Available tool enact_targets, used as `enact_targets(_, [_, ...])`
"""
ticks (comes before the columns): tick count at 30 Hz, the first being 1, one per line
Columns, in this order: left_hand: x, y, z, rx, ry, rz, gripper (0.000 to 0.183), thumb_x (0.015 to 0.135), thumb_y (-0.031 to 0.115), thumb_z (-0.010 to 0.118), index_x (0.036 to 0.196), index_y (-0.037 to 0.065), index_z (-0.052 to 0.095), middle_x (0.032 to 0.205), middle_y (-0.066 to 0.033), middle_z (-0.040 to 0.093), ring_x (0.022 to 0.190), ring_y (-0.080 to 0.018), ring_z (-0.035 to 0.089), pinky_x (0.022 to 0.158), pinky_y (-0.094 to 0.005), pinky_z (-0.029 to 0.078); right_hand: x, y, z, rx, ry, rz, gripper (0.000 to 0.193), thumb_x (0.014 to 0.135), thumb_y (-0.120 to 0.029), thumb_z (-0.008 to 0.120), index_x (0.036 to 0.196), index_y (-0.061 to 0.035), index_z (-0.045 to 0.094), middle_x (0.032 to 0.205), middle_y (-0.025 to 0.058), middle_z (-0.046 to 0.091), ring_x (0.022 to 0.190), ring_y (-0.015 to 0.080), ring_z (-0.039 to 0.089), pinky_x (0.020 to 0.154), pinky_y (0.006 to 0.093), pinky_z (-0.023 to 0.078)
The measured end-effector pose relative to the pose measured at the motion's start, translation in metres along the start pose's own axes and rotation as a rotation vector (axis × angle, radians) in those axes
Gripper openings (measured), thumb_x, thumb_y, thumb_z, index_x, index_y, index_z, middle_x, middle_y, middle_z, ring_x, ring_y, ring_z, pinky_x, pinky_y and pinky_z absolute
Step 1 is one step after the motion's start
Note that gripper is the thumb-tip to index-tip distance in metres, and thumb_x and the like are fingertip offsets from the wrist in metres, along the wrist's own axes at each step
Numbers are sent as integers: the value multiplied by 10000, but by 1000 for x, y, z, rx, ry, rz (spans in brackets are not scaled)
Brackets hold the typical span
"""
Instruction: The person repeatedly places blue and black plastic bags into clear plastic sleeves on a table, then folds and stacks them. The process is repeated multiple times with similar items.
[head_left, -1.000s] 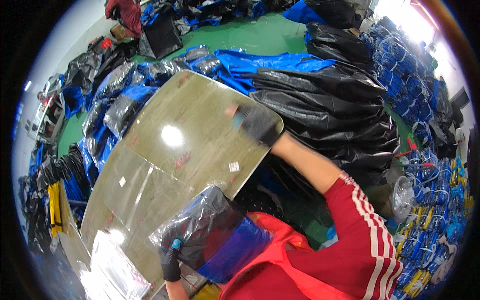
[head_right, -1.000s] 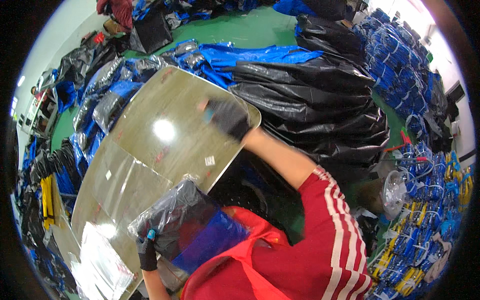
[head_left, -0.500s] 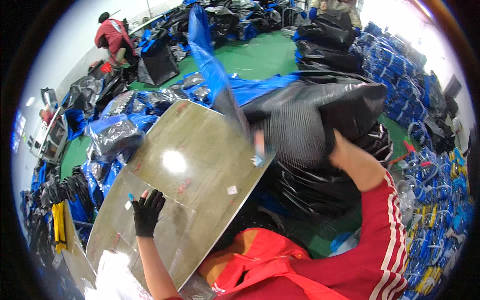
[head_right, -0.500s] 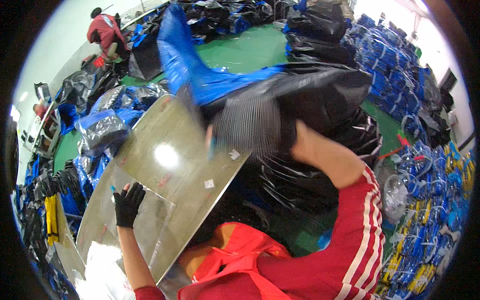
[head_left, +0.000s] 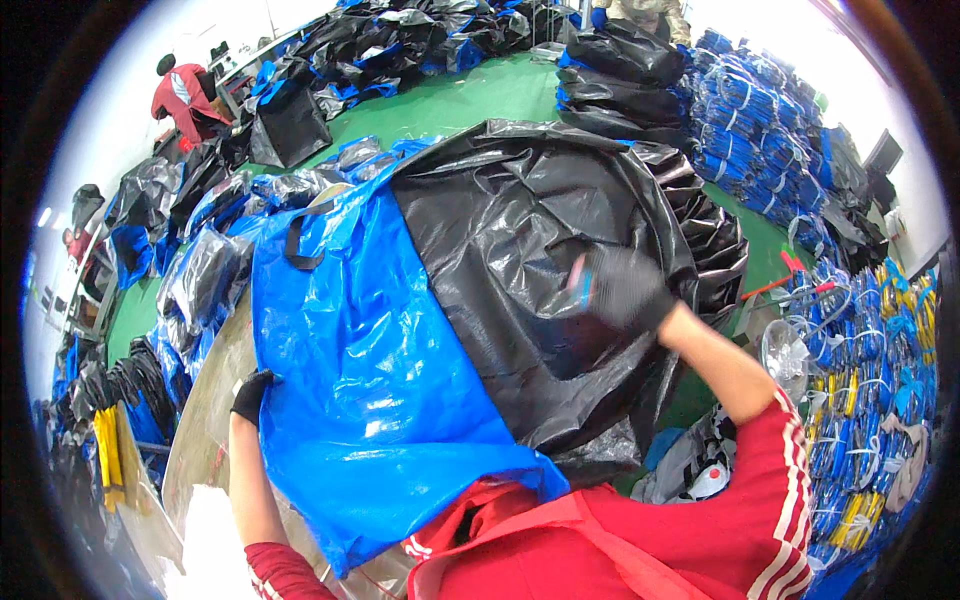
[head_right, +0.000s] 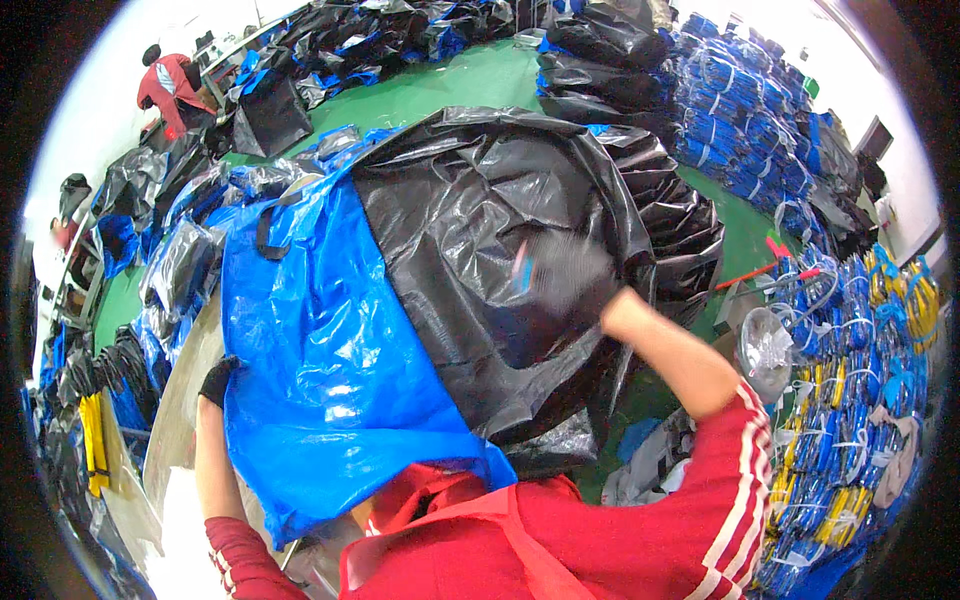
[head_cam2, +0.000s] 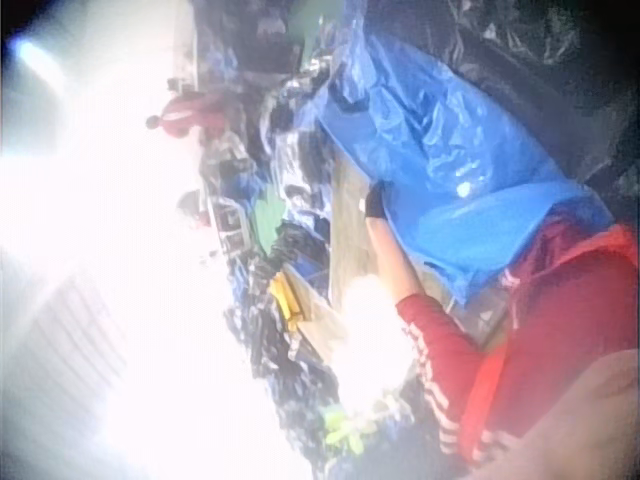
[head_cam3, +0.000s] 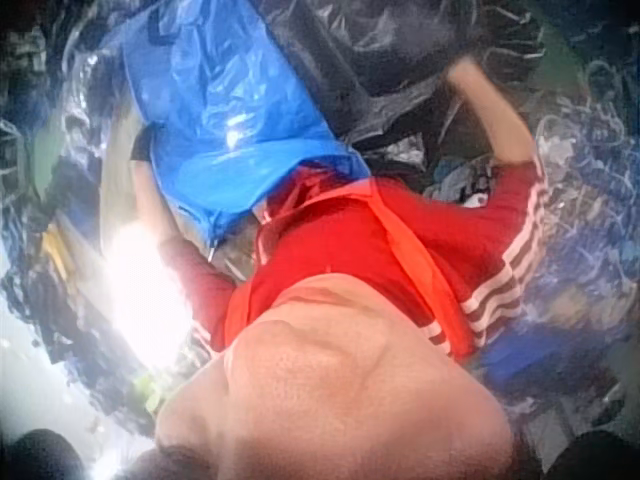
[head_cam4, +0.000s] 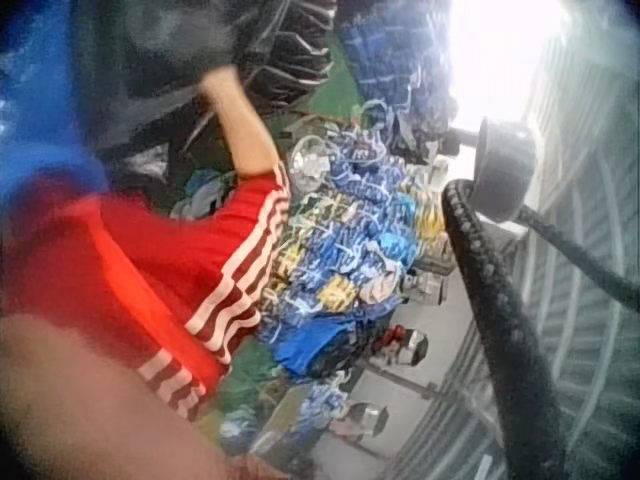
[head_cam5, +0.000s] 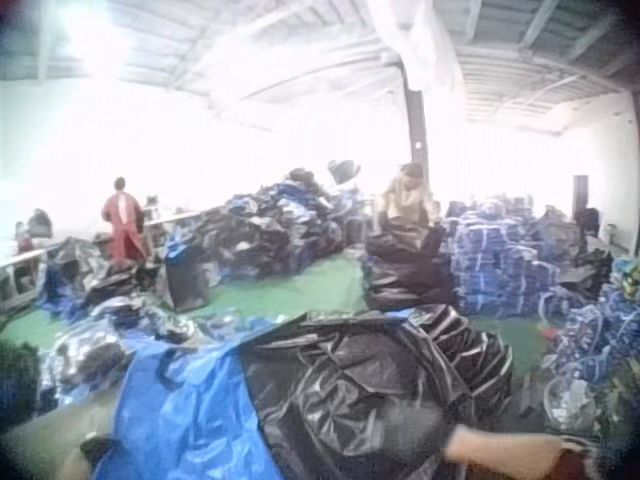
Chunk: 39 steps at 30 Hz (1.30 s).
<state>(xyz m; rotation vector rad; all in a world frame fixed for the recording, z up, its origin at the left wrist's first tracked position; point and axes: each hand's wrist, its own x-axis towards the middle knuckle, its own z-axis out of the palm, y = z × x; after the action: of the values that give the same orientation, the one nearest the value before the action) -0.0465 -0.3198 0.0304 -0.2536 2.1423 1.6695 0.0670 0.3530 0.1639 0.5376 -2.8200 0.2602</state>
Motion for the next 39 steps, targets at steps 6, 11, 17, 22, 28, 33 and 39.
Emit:
enact_targets(6, [-63,-42,3,-132,261,43,690,852,350,684,1401,32,413,1275,-165,553,1100,-241,552,932,-372,461,102,154,56,0,-69,602,676,817,-549,620,1281,-65,533,1334,241,501,1275,389,441,1058,445,354])
enact_targets(11, [-150,-55,9,-4,706,330,742,889,403,647,1421,-24,354,1346,-166,503,1196,-236,500,1004,-334,404,145,147,65,123,184,225,467,897,-437,574,1075,-10,637,1016,225,651,971,354,613,849,421,471])
enact_targets(17, [-261,-109,-8,-476,520,-86,671,863,495,641,1364,85,467,1359,-108,488,1195,-224,476,1017,-365,379,221,40,77,862,280,166,445,916,-415,596,1034,8,670,892,103,687,826,196,586,773,340,464])
enact_targets(22, [-337,-137,-29,335,899,160,318,998,312,483,1046,25,610,971,-84,584,882,-165,547,822,-334,456,270,16,120,1083,182,144,424,900,-363,653,1162,-29,647,1039,71,674,907,165,607,804,296,479])
enact_targets(28, [-395,-136,-41,-312,821,82,436,993,380,469,1239,29,550,1166,-118,598,1063,-191,552,896,-377,464,309,1,120,1446,-69,82,421,921,-320,632,1227,-32,605,1112,65,636,1012,163,574,878,291,475])
enact_targets(33, [-399,-168,-82,-163,1121,137,444,963,449,492,1136,67,640,882,-74,626,781,-160,584,691,-309,486,294,16,153,1304,100,215,451,907,-332,642,1245,-37,588,1183,83,611,1035,188,573,912,299,461])
enact_targets(39, [-368,-212,-69,680,1245,-650,280,979,264,490,905,35,633,731,-67,503,699,-178,455,657,-357,419,230,37,233,452,-88,310,475,838,-275,622,1265,-72,577,1160,167,625,1172,271,542,1018,385,389])
